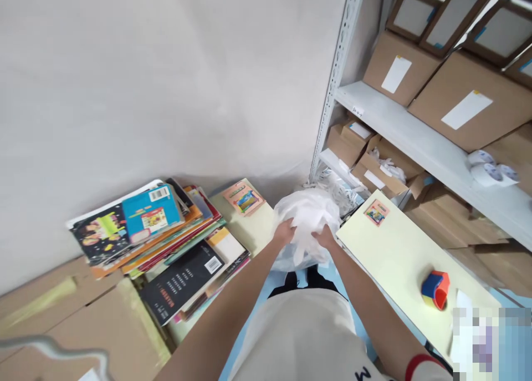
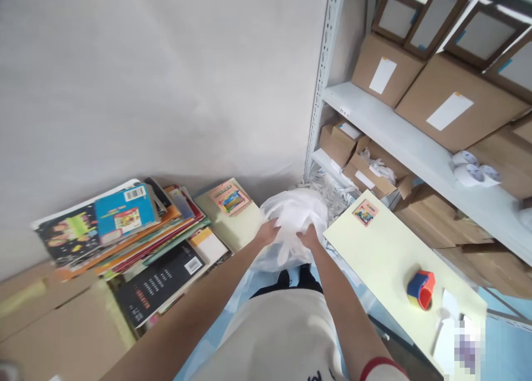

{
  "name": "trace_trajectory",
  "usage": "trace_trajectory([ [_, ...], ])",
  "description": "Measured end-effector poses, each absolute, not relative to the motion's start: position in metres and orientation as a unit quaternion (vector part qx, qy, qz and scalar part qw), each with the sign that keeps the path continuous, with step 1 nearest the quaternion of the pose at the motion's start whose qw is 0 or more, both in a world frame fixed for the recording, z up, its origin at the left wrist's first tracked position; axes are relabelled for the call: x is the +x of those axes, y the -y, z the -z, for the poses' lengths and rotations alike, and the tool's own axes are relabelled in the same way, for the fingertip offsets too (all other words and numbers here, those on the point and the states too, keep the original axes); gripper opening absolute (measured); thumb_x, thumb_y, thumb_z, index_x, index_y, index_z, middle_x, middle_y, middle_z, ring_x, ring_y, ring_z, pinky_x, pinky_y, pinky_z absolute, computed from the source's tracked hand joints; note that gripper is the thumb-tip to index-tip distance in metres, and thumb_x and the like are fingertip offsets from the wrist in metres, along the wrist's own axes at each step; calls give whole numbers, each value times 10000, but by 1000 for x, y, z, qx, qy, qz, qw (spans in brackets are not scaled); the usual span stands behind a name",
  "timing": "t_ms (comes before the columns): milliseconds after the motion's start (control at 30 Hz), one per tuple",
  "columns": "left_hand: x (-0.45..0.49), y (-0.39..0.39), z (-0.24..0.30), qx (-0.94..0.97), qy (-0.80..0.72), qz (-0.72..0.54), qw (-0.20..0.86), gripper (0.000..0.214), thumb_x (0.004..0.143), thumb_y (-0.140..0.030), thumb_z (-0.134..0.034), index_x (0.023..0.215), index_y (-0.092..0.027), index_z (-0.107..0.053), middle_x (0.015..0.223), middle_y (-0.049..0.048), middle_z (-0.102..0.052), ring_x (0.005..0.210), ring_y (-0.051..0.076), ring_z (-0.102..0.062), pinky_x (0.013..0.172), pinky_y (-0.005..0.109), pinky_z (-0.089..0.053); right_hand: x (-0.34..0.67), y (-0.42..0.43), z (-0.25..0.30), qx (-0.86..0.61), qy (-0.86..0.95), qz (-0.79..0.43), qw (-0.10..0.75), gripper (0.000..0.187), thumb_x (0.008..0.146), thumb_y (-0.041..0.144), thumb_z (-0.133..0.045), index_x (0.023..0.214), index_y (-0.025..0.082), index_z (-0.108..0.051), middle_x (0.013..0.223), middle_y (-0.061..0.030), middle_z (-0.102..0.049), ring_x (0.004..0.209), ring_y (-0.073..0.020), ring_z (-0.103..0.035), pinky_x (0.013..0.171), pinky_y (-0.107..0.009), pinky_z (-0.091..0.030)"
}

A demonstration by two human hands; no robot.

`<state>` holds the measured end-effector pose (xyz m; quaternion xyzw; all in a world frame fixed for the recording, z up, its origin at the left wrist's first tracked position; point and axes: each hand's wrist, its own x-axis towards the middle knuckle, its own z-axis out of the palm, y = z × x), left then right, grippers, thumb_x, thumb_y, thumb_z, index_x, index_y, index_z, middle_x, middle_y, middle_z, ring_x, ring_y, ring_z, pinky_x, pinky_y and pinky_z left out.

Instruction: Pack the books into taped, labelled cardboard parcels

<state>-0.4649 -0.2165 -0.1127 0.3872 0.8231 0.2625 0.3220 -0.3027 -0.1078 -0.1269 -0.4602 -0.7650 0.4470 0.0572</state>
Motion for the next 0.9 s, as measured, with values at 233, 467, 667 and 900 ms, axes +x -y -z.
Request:
trace_trajectory([
  [233,-463,226,102,388,-851,-232,268,454,866,-170,-512,1314,-188,-584,1282,146,-665,1202,277,-617,1003,406,-484,-292,110,114,-501,696,-488,164,215,676,395,-704,767,209,-646,755,-13,-658,845,-240,-603,775,-366,-502],
  [467,-450,252,69,440,-854,-239,140,666,888,-406,-535,1470,-112,-401,1555,227,-351,1443,352,-333,1137,475,-328,-301,116,94,-496,623,-564,218,327,659,528,-660,624,213,-578,609,15,-565,667,-174,-546,610,-286,-438],
  [667,-424,250,47,613,-757,-182,131,267,874,-239,-536,1093,-254,-690,1254,110,-671,1294,305,-521,1186,535,-155,-299,129,69,-450,590,-626,240,433,554,575,-736,532,207,-510,472,74,-423,477,-88,-366,467,-235,-303],
  [900,-451,245,47,486,-846,-169,137,255,898,-143,-426,990,-180,-660,1049,129,-716,1035,293,-667,1079,598,-313,-296,126,44,-425,564,-645,292,392,598,560,-718,621,215,-532,544,51,-547,533,-115,-490,506,-235,-371],
])
